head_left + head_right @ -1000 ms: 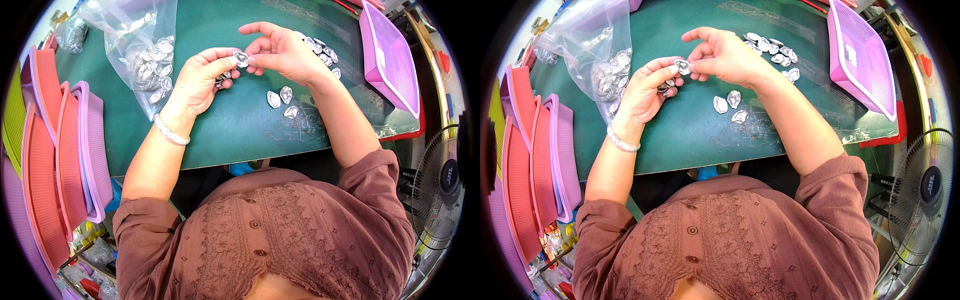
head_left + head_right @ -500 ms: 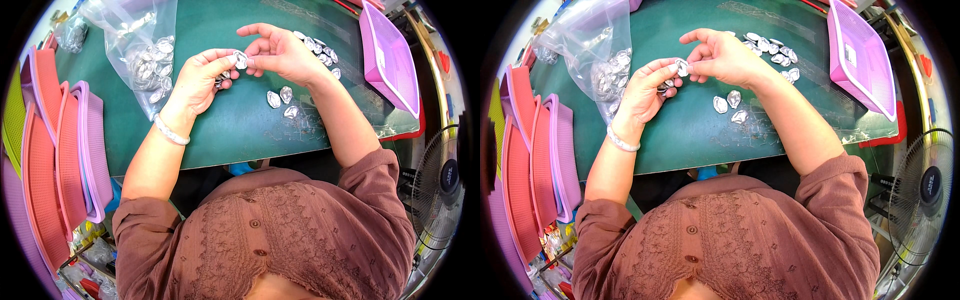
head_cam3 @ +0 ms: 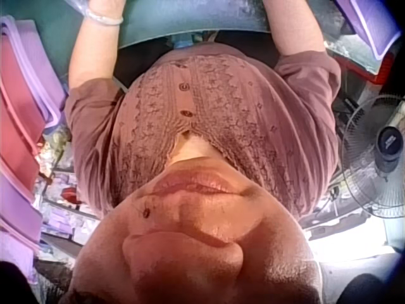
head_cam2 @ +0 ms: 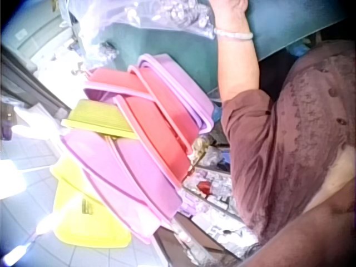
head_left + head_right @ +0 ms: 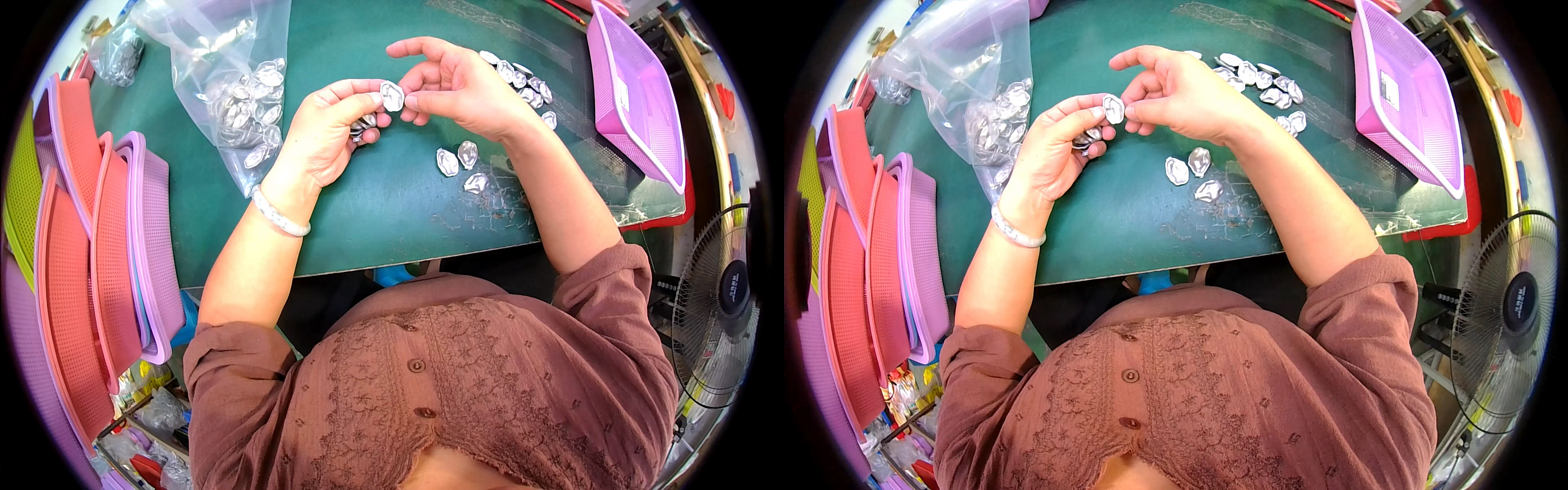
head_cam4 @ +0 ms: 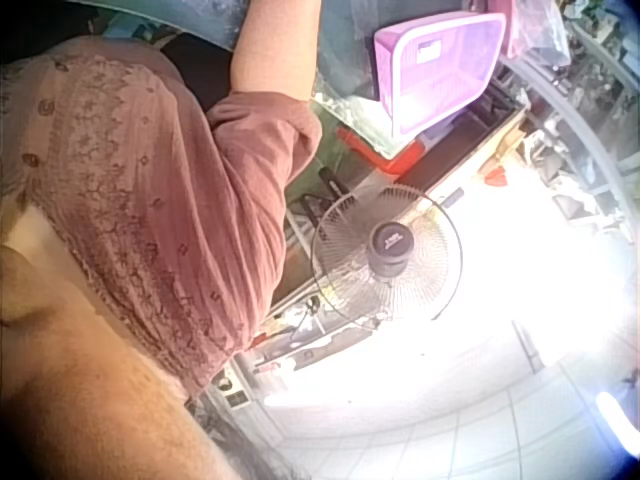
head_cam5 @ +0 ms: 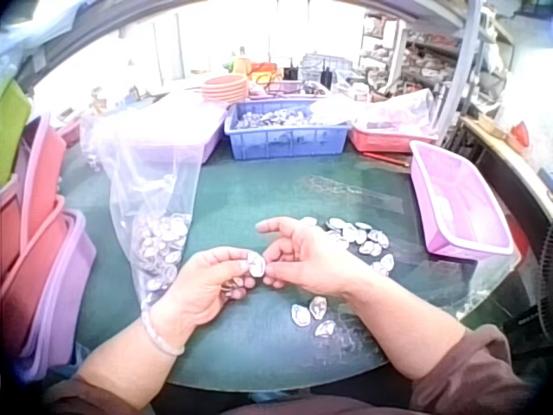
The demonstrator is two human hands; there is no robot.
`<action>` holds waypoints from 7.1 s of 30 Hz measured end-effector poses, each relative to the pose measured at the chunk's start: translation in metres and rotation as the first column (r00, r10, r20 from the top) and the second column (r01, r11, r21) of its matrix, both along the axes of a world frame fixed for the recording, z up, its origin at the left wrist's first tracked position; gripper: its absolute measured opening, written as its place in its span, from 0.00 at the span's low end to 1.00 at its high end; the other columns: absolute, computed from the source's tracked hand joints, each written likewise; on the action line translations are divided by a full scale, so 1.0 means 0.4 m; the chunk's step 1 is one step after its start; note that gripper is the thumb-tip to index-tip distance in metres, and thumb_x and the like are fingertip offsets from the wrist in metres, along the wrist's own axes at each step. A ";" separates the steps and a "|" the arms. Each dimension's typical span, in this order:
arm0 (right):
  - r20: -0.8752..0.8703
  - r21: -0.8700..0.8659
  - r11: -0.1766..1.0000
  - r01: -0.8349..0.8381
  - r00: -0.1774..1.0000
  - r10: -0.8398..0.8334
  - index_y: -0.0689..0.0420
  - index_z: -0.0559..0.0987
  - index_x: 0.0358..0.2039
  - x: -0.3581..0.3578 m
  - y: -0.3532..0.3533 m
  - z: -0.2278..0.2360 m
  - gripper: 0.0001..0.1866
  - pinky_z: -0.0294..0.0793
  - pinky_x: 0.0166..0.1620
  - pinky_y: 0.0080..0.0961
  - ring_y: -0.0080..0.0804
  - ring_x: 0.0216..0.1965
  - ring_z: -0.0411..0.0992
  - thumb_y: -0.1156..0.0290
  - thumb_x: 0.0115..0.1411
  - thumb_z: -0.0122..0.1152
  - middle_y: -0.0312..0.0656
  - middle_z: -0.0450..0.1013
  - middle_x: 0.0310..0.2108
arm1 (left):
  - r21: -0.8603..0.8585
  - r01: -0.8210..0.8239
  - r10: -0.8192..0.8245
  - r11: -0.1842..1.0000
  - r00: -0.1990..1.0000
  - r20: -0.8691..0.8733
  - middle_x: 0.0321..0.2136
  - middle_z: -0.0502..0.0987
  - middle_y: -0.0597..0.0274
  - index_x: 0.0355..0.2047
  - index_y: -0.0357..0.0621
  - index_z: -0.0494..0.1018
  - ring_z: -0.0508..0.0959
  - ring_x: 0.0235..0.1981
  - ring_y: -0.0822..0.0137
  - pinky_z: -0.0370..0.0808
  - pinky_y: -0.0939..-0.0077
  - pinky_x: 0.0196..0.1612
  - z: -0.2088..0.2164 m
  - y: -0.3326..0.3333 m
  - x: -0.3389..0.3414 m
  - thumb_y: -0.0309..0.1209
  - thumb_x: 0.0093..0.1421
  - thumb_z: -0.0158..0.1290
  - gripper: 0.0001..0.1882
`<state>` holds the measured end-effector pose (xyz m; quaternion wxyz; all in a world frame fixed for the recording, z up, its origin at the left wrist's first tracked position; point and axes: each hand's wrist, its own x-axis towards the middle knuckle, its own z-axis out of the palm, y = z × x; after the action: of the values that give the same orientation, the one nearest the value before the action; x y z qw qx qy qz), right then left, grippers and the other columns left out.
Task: The person sits at a green worktable and repeatedly picks up small silver-colored metal pieces, briefly turns them over in the hands, and places them into a clear plastic bag. The person also moves pieces between the table and a blue bin while continuing to sort them by hand.
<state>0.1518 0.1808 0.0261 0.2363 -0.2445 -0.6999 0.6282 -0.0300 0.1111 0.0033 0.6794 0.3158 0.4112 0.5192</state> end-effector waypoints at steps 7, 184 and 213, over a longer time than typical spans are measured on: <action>0.012 -0.004 1.000 0.000 1.000 0.000 0.67 0.59 0.54 0.002 0.002 0.001 0.26 0.71 0.34 0.17 0.23 0.29 0.70 0.80 0.54 0.51 0.41 0.72 0.30 | -0.006 -0.002 0.002 1.000 1.000 0.004 0.29 0.75 0.63 0.37 0.36 0.72 0.73 0.26 0.76 0.69 0.86 0.24 0.001 0.000 0.000 0.24 0.56 0.50 0.09; 0.291 0.559 0.794 -0.241 0.953 0.085 0.56 0.69 0.49 0.080 -0.001 0.033 0.28 0.69 0.33 0.25 0.31 0.29 0.69 0.76 0.43 0.62 0.38 0.71 0.27 | -0.136 0.065 -0.031 0.989 0.971 0.238 0.27 0.73 0.58 0.34 0.41 0.69 0.74 0.28 0.68 0.71 0.84 0.22 -0.010 0.008 -0.021 0.33 0.58 0.51 0.09; -0.043 0.069 0.997 -0.020 0.999 0.023 0.58 0.58 0.57 0.026 -0.046 -0.021 0.33 0.66 0.39 0.14 0.18 0.34 0.66 0.86 0.49 0.50 0.36 0.67 0.33 | -0.096 0.148 -0.160 0.984 0.979 -0.130 0.22 0.73 0.67 0.31 0.42 0.71 0.70 0.20 0.78 0.62 0.89 0.18 0.018 -0.012 0.008 0.29 0.55 0.53 0.06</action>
<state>0.1622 0.1625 0.0175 0.2530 -0.2149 -0.7182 0.6116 -0.0267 0.1064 0.0106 0.7007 0.3520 0.4532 0.4240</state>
